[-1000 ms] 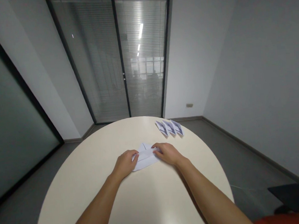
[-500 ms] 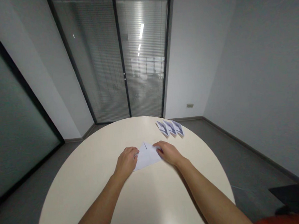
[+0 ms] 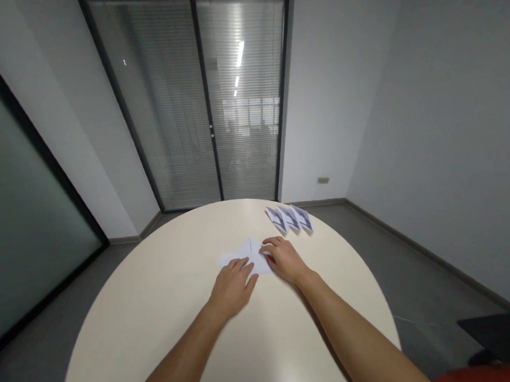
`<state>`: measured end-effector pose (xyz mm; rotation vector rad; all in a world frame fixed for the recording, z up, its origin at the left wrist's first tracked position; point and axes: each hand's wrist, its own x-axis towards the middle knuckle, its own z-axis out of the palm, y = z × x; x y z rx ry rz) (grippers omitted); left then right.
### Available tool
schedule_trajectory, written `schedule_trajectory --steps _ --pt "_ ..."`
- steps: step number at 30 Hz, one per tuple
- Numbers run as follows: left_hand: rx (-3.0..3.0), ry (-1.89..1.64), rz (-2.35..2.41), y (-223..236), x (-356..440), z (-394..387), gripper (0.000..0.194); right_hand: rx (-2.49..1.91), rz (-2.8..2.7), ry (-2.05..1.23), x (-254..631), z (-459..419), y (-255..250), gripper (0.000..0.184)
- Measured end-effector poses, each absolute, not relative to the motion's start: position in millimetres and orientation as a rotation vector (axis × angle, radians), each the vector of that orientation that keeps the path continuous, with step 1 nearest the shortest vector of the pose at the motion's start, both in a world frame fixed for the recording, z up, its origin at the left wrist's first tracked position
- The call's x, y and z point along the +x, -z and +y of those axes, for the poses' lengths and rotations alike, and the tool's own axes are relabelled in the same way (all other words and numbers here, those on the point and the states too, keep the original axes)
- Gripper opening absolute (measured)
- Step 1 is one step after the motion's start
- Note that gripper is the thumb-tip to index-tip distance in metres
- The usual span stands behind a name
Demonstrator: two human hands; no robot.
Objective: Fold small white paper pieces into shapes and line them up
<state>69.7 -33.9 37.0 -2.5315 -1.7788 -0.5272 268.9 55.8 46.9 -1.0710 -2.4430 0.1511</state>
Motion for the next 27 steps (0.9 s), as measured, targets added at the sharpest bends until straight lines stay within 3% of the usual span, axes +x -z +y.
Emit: schedule_trajectory --steps 8,13,27 --pt "-2.519 0.549 -1.838 -43.7 72.0 -31.2 0.037 -0.757 -2.497 -0.440 239.8 36.0 -38.5 0.042" --pt "-2.496 0.515 -1.931 -35.9 73.5 -28.6 0.051 -0.927 -2.590 -0.467 242.9 38.5 -26.3 0.055" --pt "-2.341 0.344 -2.144 -24.1 68.3 -27.1 0.068 -1.292 -2.527 -0.363 253.4 44.0 -30.5 0.060"
